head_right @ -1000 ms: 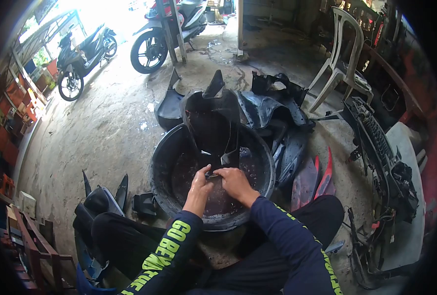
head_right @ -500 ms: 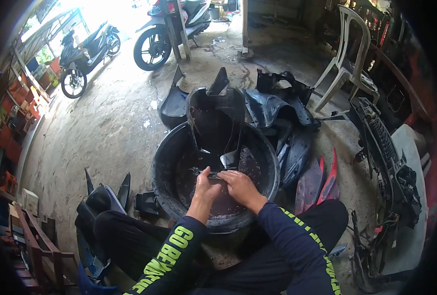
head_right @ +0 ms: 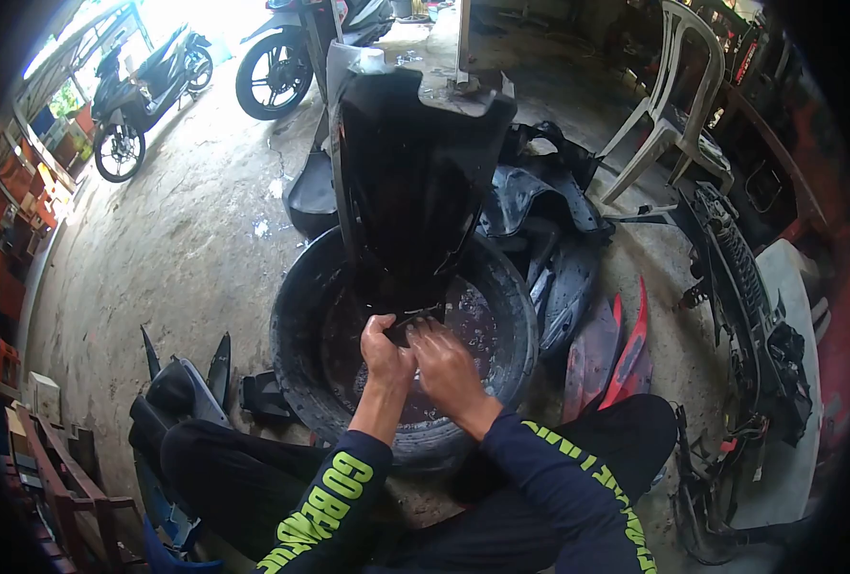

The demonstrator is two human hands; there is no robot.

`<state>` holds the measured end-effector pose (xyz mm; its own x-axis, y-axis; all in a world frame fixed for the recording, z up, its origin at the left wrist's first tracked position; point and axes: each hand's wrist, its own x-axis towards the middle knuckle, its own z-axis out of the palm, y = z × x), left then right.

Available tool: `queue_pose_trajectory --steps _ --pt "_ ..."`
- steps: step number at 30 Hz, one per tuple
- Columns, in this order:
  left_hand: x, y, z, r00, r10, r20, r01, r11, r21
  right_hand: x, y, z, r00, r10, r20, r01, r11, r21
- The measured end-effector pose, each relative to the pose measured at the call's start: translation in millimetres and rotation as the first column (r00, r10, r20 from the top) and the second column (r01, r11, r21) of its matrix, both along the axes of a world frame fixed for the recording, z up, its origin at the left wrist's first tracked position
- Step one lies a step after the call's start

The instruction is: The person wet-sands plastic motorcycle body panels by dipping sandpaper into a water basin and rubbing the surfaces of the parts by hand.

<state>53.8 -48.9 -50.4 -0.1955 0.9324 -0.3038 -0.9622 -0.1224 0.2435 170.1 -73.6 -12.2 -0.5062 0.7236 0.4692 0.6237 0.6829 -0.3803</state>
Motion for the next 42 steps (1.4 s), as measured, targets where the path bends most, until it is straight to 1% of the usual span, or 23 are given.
queue_pose_trajectory --steps 3,5,7,12,13,15,16,18,19,22,26,27,29,30,32,33,35,36,37,39,40,41,42 --pt "7 6 1 0.999 0.029 0.038 -0.031 0.999 0.043 18 25 3 0.993 -0.120 -0.004 0.120 0.992 -0.045" --pt "10 6 11 0.998 0.030 0.058 -0.028 0.999 -0.027 14 19 3 0.991 -0.131 0.015 0.131 0.991 -0.010" --pt "3 8 -2 0.991 -0.083 0.103 0.084 0.996 -0.009 6 2 6 1.000 0.029 0.005 -0.029 0.998 0.048" --pt "6 11 1 0.995 0.063 0.073 -0.061 0.997 -0.037 14 18 3 0.998 -0.051 0.037 0.052 0.998 -0.031" --pt "-8 9 -19 0.983 -0.136 0.126 0.147 0.986 -0.083 5 5 4 0.999 0.011 0.052 -0.017 0.993 0.120" --pt "-11 11 -45 0.988 -0.122 0.095 0.125 0.992 -0.024 7 3 7 0.996 0.082 0.022 -0.084 0.993 0.085" --pt "-6 11 -23 0.988 -0.120 0.095 0.123 0.992 -0.022 12 12 8 0.996 0.085 0.023 -0.087 0.992 0.087" --pt "11 6 41 0.993 0.070 0.093 -0.061 0.993 -0.102 24 34 10 0.994 -0.105 0.003 0.105 0.992 -0.068" --pt "7 5 35 0.993 0.069 0.094 -0.060 0.993 -0.101 16 24 13 0.994 -0.106 0.003 0.106 0.992 -0.067" --pt "-12 4 -6 0.989 -0.121 0.083 0.124 0.992 -0.033 0 2 17 0.995 0.099 -0.006 -0.098 0.990 0.100" --pt "10 8 24 0.986 0.117 0.115 -0.115 0.993 -0.024 9 21 15 0.996 -0.087 -0.021 0.085 0.991 -0.108" --pt "-1 2 10 0.978 -0.128 0.165 0.118 0.991 0.065 -1 11 7 0.998 -0.008 -0.057 0.014 0.994 0.109" --pt "-13 8 -41 0.957 -0.195 0.217 0.188 0.981 0.053 -2 6 16 0.995 0.092 -0.044 -0.085 0.986 0.143" --pt "-8 9 -22 0.957 -0.197 0.215 0.189 0.980 0.057 5 19 14 0.999 0.016 -0.046 -0.016 1.000 0.017" --pt "9 7 35 0.988 0.066 0.140 -0.057 0.996 -0.066 21 40 12 0.992 -0.118 -0.052 0.108 0.979 -0.171" --pt "6 8 34 0.988 0.061 0.140 -0.054 0.997 -0.059 16 33 12 0.991 -0.121 -0.054 0.111 0.980 -0.164" --pt "-5 5 16 0.996 -0.027 0.080 0.031 0.998 -0.046 0 9 16 0.999 0.051 0.009 -0.051 0.991 0.120" --pt "-8 3 10 0.987 -0.109 0.122 0.108 0.994 0.013 -1 6 20 0.995 0.100 -0.019 -0.097 0.989 0.112" --pt "4 9 5 0.988 -0.020 0.152 0.023 1.000 -0.019 3 15 20 0.994 0.105 -0.017 -0.102 0.988 0.112" --pt "12 10 2 0.990 0.064 0.123 -0.064 0.998 -0.005 17 36 17 0.999 -0.026 -0.037 0.022 0.995 -0.092" --pt "8 9 5 0.990 -0.003 0.143 0.000 1.000 0.018 10 27 10 0.999 -0.049 0.006 0.050 0.992 -0.117" --pt "0 8 7 0.984 -0.069 0.162 0.063 0.997 0.045 2 17 15 0.999 0.006 -0.046 -0.007 1.000 -0.025" --pt "-12 5 1 0.956 -0.196 0.219 0.141 0.959 0.246 3 13 20 0.997 0.054 -0.047 -0.054 0.998 0.009"
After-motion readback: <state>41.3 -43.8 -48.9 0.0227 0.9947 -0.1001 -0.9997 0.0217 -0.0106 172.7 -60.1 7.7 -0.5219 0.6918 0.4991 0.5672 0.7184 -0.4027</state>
